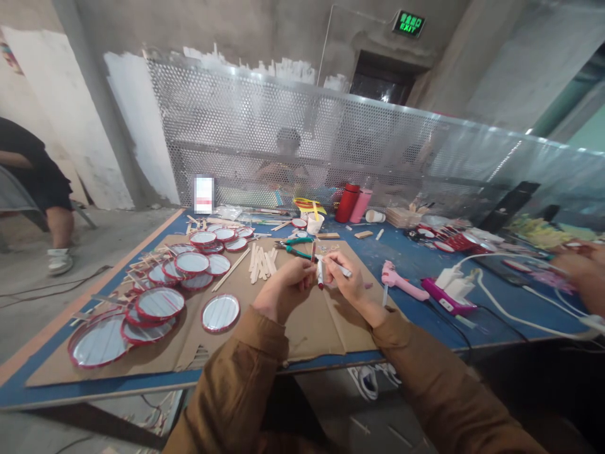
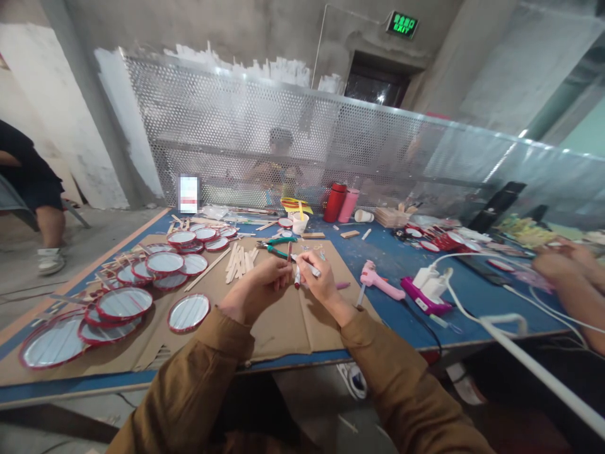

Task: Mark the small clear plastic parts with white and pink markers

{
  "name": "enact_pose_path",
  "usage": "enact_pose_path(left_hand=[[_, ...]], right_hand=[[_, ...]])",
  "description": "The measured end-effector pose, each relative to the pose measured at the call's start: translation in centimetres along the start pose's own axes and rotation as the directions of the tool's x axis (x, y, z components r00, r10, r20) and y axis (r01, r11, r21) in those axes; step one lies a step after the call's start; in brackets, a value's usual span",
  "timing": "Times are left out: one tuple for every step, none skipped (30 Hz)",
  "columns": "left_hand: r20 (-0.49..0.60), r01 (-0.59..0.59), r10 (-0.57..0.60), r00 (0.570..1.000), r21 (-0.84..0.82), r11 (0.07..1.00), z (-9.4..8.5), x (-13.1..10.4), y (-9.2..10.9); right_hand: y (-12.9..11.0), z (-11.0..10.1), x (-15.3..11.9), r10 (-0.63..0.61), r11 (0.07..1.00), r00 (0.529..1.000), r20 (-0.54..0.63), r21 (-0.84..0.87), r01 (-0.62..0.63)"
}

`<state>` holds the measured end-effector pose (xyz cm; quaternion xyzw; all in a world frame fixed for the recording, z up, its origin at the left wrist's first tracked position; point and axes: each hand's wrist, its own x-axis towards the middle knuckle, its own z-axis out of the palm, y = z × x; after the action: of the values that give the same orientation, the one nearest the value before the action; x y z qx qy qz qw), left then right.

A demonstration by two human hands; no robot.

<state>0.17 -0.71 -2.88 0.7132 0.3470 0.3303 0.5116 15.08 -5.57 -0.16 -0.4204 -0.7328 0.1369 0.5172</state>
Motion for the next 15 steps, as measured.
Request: enact_pose_path(left_hand=[[-0.006, -0.011, 0.011, 1.000, -0.001, 1.000, 0.06, -0.06, 0.01], [-0.014, -0.017, 0.017, 1.000, -0.008, 1.000, 0.11, -0.10, 0.01], [-0.021, -0.017, 0.016, 1.000, -0.016, 1.000, 0.15, -0.14, 0.02], [-0.017, -0.009, 0.008, 1.000, -0.021, 1.000, 0.19, -0.17, 0.02], [-0.022, -0.006, 0.006, 1.000, -0.023, 1.000, 0.23, -0.21, 0.04], [-0.022, -0.010, 0.009, 1.000, -0.020, 1.000, 0.26, -0.26, 0.08], [-0.023, -0.018, 0.018, 1.000, -0.018, 1.000, 0.29, -0.34, 0.13], [-0.026, -0.030, 0.029, 0.999, -0.020, 0.999, 0.32, -0.43, 0.19], [-0.034, -0.042, 0.041, 0.999, -0.026, 0.999, 0.34, -0.54, 0.26], [-0.043, -0.052, 0.050, 0.998, -0.035, 0.998, 0.35, -0.64, 0.33], [-0.053, -0.056, 0.054, 0.997, -0.041, 0.998, 0.35, -0.72, 0.40], [-0.059, -0.054, 0.052, 0.997, -0.040, 0.998, 0.33, -0.76, 0.44], [-0.060, -0.047, 0.045, 0.997, -0.032, 0.998, 0.29, -0.77, 0.46], [-0.056, -0.037, 0.036, 0.998, -0.020, 0.999, 0.24, -0.73, 0.45], [-0.049, -0.027, 0.027, 0.998, -0.007, 1.000, 0.19, -0.65, 0.42]], right_hand=[[-0.02, -0.01, 0.00, -0.002, 1.000, 1.000, 0.002, -0.001, 0.002], [-0.02, -0.03, 0.00, -0.005, 1.000, 1.000, 0.005, -0.006, 0.005], [-0.02, -0.05, 0.01, -0.010, 1.000, 1.000, 0.006, -0.012, 0.010], [-0.01, -0.08, 0.01, -0.015, 1.000, 1.000, 0.009, -0.018, 0.015], [0.01, -0.10, 0.02, -0.019, 1.000, 1.000, 0.010, -0.022, 0.019], [0.02, -0.11, 0.02, -0.020, 1.000, 1.000, 0.012, -0.021, 0.020], [0.03, -0.12, 0.03, -0.019, 1.000, 1.000, 0.015, -0.018, 0.020], [0.01, -0.13, 0.03, -0.019, 1.000, 1.000, 0.016, -0.014, 0.019], [-0.03, -0.13, 0.03, -0.017, 1.000, 1.000, 0.017, -0.013, 0.017], [-0.09, -0.12, 0.03, -0.016, 1.000, 1.000, 0.016, -0.013, 0.016], [-0.16, -0.12, 0.02, -0.013, 1.000, 1.000, 0.013, -0.013, 0.013], [-0.23, -0.11, 0.01, -0.008, 1.000, 1.000, 0.010, -0.013, 0.009], [-0.29, -0.09, -0.01, -0.003, 1.000, 1.000, 0.007, -0.009, 0.003], [-0.34, -0.08, -0.02, 0.002, 1.000, 1.000, 0.006, -0.006, -0.002], [-0.35, -0.07, -0.03, 0.005, 1.000, 1.000, 0.006, -0.005, -0.005]])
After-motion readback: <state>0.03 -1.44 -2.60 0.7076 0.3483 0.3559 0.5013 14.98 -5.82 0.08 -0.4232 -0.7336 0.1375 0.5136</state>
